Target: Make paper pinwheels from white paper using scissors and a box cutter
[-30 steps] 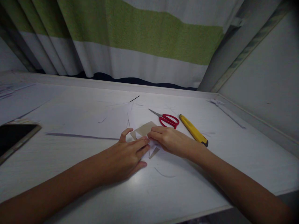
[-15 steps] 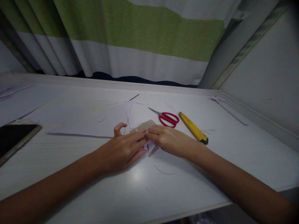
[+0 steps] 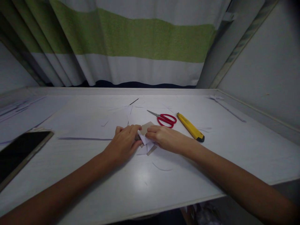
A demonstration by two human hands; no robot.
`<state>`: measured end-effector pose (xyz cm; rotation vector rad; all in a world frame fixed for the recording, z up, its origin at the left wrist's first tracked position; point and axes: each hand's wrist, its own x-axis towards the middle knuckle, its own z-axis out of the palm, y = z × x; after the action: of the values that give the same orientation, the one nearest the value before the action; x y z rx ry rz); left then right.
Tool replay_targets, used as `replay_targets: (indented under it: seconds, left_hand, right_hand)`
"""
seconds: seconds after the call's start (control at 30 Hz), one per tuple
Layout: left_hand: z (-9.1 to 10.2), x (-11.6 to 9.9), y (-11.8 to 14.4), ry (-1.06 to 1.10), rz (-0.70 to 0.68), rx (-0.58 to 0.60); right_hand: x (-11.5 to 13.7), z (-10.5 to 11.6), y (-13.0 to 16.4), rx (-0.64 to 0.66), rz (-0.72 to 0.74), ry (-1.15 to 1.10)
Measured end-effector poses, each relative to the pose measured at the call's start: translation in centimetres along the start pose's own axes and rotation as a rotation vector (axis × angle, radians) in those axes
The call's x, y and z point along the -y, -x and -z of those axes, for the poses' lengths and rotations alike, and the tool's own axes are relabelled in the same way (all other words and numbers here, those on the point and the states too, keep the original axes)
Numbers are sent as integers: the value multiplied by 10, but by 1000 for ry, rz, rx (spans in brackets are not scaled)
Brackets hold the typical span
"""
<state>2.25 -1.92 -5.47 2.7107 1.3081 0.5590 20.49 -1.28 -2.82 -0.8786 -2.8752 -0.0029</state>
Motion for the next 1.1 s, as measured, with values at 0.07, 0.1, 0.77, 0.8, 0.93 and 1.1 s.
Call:
replay_targets:
  seconds: [0.07,0.1,0.77,0.8,0.93,1.1]
  left_hand:
    - [-1,-2,-2,79,37,1]
    - [-1,-4,-2,135,57,8]
    - [12,-34,-24,736,673,183]
    - [12,-35,-25,685,655,218]
    - [10,-38,-31,450,601,243]
    - [5,-39,-34,339,591,191]
  right_hand:
    - [0,0,1,-20,-18,-30]
    - [0,0,2,-28,-31,-47]
    - [-2,-15,17,-113,-47,-12]
    - [-2,-15,17,-124,-50,-7]
    - [-3,-15,18,-169,-52,18]
    - [-3,-15,17,-181,-72,37]
